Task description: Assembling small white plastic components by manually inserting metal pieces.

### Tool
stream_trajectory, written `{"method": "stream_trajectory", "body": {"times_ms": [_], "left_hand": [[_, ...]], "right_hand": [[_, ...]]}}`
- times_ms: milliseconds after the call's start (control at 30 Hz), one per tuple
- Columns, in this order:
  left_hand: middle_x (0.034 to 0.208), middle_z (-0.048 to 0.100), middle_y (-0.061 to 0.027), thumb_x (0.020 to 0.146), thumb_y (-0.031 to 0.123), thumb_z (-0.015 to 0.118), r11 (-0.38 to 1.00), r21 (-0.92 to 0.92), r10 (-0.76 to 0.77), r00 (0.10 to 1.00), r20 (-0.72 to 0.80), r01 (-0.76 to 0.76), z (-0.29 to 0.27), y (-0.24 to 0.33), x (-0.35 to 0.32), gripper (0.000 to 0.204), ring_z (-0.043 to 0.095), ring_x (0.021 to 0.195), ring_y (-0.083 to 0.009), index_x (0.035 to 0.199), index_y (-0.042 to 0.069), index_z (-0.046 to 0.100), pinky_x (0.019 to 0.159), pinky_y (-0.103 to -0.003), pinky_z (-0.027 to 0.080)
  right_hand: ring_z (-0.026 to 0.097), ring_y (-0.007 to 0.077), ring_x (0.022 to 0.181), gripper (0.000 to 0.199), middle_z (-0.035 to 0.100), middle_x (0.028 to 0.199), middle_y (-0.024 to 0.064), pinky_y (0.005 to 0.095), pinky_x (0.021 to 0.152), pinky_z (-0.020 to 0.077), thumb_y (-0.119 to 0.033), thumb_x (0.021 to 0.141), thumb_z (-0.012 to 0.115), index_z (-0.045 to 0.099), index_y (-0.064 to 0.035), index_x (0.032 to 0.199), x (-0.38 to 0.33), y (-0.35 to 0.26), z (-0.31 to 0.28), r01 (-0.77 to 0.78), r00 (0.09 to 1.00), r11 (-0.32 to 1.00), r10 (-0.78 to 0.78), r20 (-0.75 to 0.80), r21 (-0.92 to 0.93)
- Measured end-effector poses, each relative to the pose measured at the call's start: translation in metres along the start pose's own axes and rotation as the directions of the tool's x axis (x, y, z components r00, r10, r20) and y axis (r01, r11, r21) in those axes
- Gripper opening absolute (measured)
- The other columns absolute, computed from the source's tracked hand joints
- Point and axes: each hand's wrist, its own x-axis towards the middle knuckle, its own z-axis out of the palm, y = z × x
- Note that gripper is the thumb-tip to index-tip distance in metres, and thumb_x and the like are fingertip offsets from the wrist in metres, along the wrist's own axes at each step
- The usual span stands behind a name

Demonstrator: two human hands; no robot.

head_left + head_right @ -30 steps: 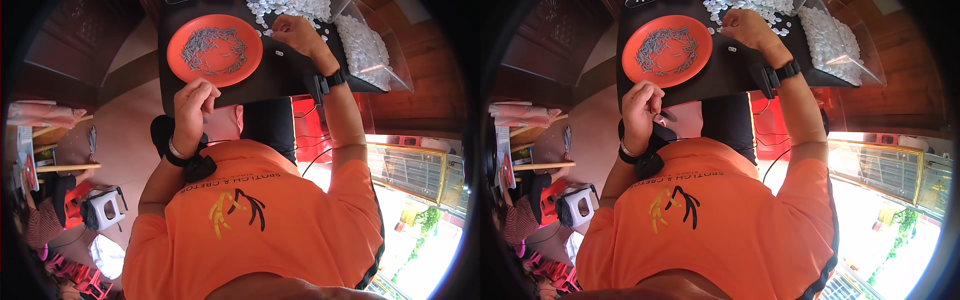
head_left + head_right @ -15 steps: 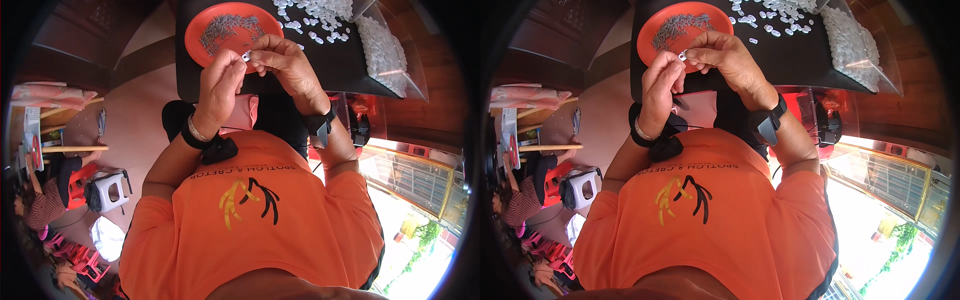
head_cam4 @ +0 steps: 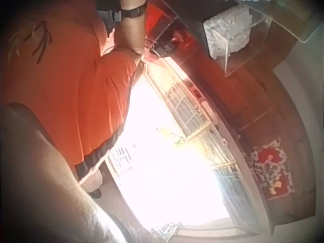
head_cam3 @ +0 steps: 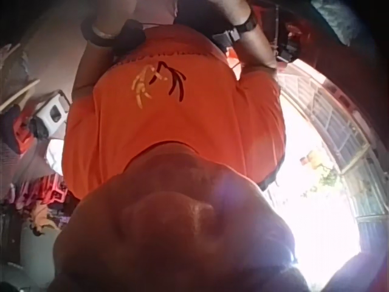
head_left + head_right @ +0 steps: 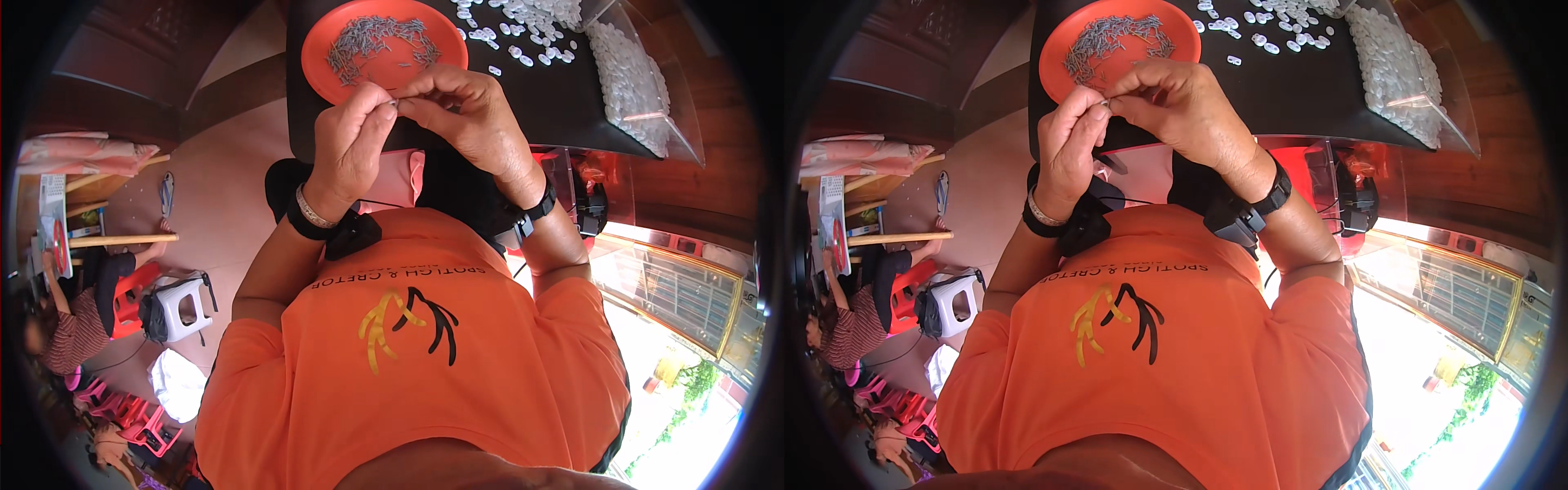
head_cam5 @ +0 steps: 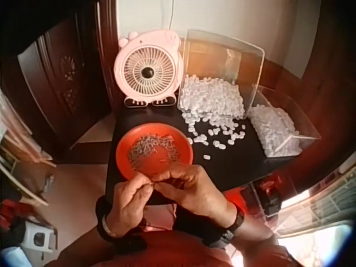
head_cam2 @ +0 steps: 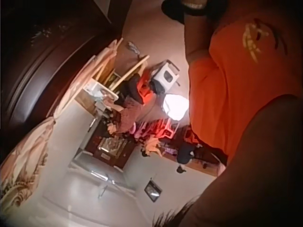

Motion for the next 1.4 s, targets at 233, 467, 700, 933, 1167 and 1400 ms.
{"method": "stream_trajectory", "body": {"times_ms": [233,467,700,933,1167,1400], "left_hand": [[0.063,0.046,-0.0021,0.09,0.01,0.05,0.994,-0.087,-0.065,0.998,-0.013,0.064,0.001,-0.004,-0.006,0.013,0.041,0.058,-0.0067,0.085,-0.002,0.053,0.054,-0.023,0.037],[0.065,0.049,-0.0026,0.092,0.023,0.047,0.88,-0.383,-0.216,0.955,0.206,0.281,-0.007,-0.008,-0.008,0.023,0.044,0.059,-0.0071,0.083,0.002,0.049,0.054,-0.02,0.034],[0.064,0.046,-0.0033,0.093,0.023,0.044,0.831,-0.484,-0.245,0.961,0.124,0.275,-0.013,-0.01,-0.006,0.024,0.043,0.057,-0.0098,0.081,0.002,0.047,0.053,-0.022,0.034],[0.063,0.044,-0.0034,0.09,0.018,0.042,0.809,-0.528,-0.266,0.962,0.062,0.258,-0.022,-0.016,-0.009,0.018,0.04,0.055,-0.0105,0.081,0.002,0.046,0.052,-0.024,0.034],[0.062,0.043,-0.0024,0.088,0.016,0.043,0.804,-0.521,-0.283,0.955,0.089,0.287,-0.023,-0.017,-0.01,0.015,0.039,0.053,-0.01,0.08,0.003,0.045,0.049,-0.024,0.034],[0.063,0.045,0.0012,0.088,0.013,0.046,0.764,-0.584,-0.285,0.955,0.078,0.275,-0.022,-0.017,-0.011,0.013,0.038,0.053,-0.0048,0.079,0.004,0.05,0.048,-0.021,0.03]], "right_hand": [[0.064,0.0141,0.062,0.011,0.066,0.073,0.0086,0.0253,0.057,0.0495,-0.005,0.076,0.068,0.066,-0.0021,0.086,0.0,-0.005,0.004,0.09,0.996,0.969,-0.094,-0.005,-0.23],[0.058,0.0046,0.065,0.008,0.063,0.07,-0.0001,0.0205,0.058,0.0469,-0.006,0.081,0.067,0.064,-0.0001,0.085,-0.005,0.007,0.008,-0.101,0.995,0.986,0.098,0.032,0.13],[0.059,0.0091,0.064,0.008,0.063,0.072,0.005,0.024,0.058,0.046,-0.008,0.078,0.067,0.066,-0.0022,0.084,0.013,-0.001,-0.006,0.046,0.998,0.964,-0.031,0.062,-0.262],[0.063,0.0226,0.069,0.017,0.065,0.08,0.0097,0.0315,0.066,0.0494,-0.013,0.08,0.062,0.067,-0.0051,0.094,0.076,0.017,-0.018,0.189,0.979,0.691,-0.083,0.184,-0.697],[0.062,0.0307,0.076,0.018,0.066,0.082,0.0106,0.0394,0.068,0.0492,-0.018,0.075,0.061,0.066,-0.0082,0.089,0.105,0.033,-0.007,0.269,0.948,0.449,0.03,0.315,-0.852],[0.063,0.0311,0.076,0.017,0.066,0.08,0.0125,0.0405,0.069,0.0498,-0.015,0.074,0.056,0.068,-0.0088,0.084,0.113,0.029,0.004,0.415,0.901,0.37,-0.042,0.431,-0.831]]}}
